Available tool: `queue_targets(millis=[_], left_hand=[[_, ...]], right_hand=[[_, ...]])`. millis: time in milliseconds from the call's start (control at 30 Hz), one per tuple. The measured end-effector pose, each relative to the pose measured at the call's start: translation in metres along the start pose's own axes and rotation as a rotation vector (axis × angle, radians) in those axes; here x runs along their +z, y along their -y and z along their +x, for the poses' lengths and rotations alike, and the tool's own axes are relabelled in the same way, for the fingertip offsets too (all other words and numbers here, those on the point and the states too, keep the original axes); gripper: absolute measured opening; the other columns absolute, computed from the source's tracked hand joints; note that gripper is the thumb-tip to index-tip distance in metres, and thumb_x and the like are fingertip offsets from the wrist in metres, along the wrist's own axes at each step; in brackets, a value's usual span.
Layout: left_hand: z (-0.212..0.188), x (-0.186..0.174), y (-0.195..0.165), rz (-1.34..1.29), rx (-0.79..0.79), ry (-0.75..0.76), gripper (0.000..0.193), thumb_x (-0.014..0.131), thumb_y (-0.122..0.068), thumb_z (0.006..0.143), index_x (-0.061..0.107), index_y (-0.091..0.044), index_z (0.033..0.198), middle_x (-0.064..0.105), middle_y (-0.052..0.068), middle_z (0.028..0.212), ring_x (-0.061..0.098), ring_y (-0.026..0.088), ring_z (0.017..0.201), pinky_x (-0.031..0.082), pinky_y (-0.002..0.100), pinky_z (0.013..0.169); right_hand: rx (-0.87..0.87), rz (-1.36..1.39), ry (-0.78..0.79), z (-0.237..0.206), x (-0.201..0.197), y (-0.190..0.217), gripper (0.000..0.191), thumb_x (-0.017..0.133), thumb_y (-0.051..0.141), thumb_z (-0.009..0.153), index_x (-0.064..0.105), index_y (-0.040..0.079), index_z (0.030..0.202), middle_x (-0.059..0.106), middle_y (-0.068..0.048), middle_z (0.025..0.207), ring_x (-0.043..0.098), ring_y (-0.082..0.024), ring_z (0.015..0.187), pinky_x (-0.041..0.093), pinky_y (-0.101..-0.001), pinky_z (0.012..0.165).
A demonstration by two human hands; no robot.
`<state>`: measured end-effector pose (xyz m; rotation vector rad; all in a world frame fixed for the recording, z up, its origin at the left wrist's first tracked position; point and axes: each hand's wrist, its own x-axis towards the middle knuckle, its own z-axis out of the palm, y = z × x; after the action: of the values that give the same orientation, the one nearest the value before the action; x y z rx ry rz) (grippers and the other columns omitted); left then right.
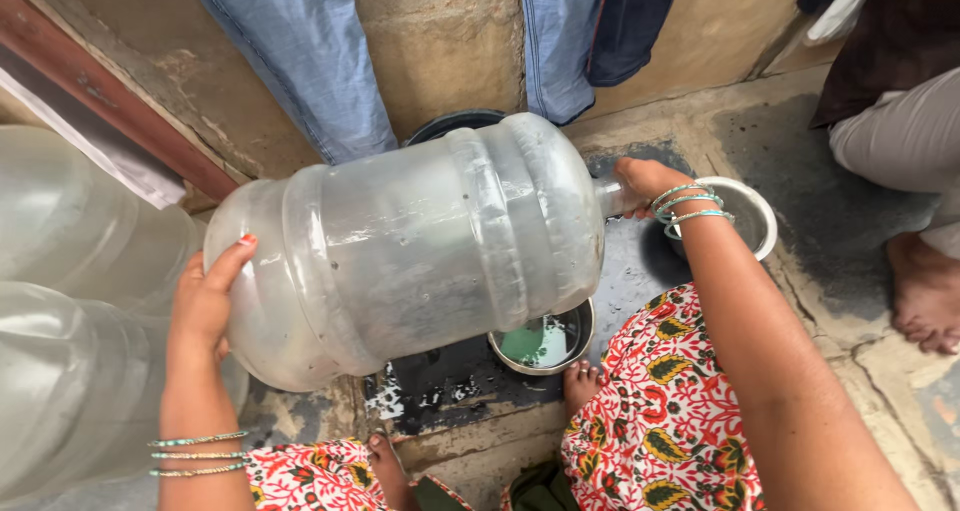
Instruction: The person scrubs the exterior and interior of a large plastic water dispenser jug using a green sponge. They then rinse the jug by pouring water into it from a pitcher and shaking it before draining the water into a metal bowl.
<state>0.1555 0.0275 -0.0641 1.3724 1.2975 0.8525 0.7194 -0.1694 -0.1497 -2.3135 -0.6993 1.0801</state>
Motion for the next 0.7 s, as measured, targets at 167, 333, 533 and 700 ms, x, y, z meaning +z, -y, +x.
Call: queue_targets(millis=[167,333,533,700], left_hand=[[0.003,-0.001,0.002,0.019,-0.047,-0.027,0.065,0.075,-0.044,0.080,0.062,-0.002,0.128,0.070,0.011,0.110,0.069,0.021,0.093,0.054,0.036,0.079],[0.007,0.001,-0.002,-0.024,-0.023,-0.010,0.070,0.078,-0.046,0.078,0.061,0.001,0.128,0.070,0.014,0.111,0.068,0.023,0.093,0.055,0.037,0.080],[0.003,0.002,-0.007,0.018,-0.042,-0.024,0.076,0.077,-0.049,0.074,0.060,-0.001,0.130,0.070,0.015,0.113,0.069,0.024,0.095,0.055,0.038,0.082],[-0.002,0.000,-0.006,0.062,-0.053,-0.042,0.076,0.077,-0.050,0.075,0.061,-0.001,0.130,0.070,0.016,0.113,0.070,0.025,0.095,0.055,0.039,0.082]], right_hand=[[0.026,0.082,0.030,-0.001,0.001,0.001,0.058,0.038,0.046,0.100,0.066,-0.004,0.092,0.070,-0.020,0.075,0.058,-0.025,0.056,0.048,-0.0381,0.057],[0.006,0.058,0.018,-0.004,0.005,0.007,0.053,0.039,0.043,0.099,0.066,-0.002,0.094,0.068,-0.019,0.073,0.052,-0.024,0.055,0.045,-0.0390,0.055],[-0.013,0.005,-0.009,-0.016,0.001,0.016,0.051,0.037,0.040,0.099,0.065,-0.002,0.092,0.067,-0.016,0.071,0.051,-0.021,0.052,0.045,-0.0379,0.054],[-0.027,-0.058,-0.025,-0.023,0.003,0.017,0.053,0.036,0.040,0.099,0.065,-0.003,0.088,0.067,-0.015,0.070,0.050,-0.021,0.051,0.045,-0.0370,0.054]])
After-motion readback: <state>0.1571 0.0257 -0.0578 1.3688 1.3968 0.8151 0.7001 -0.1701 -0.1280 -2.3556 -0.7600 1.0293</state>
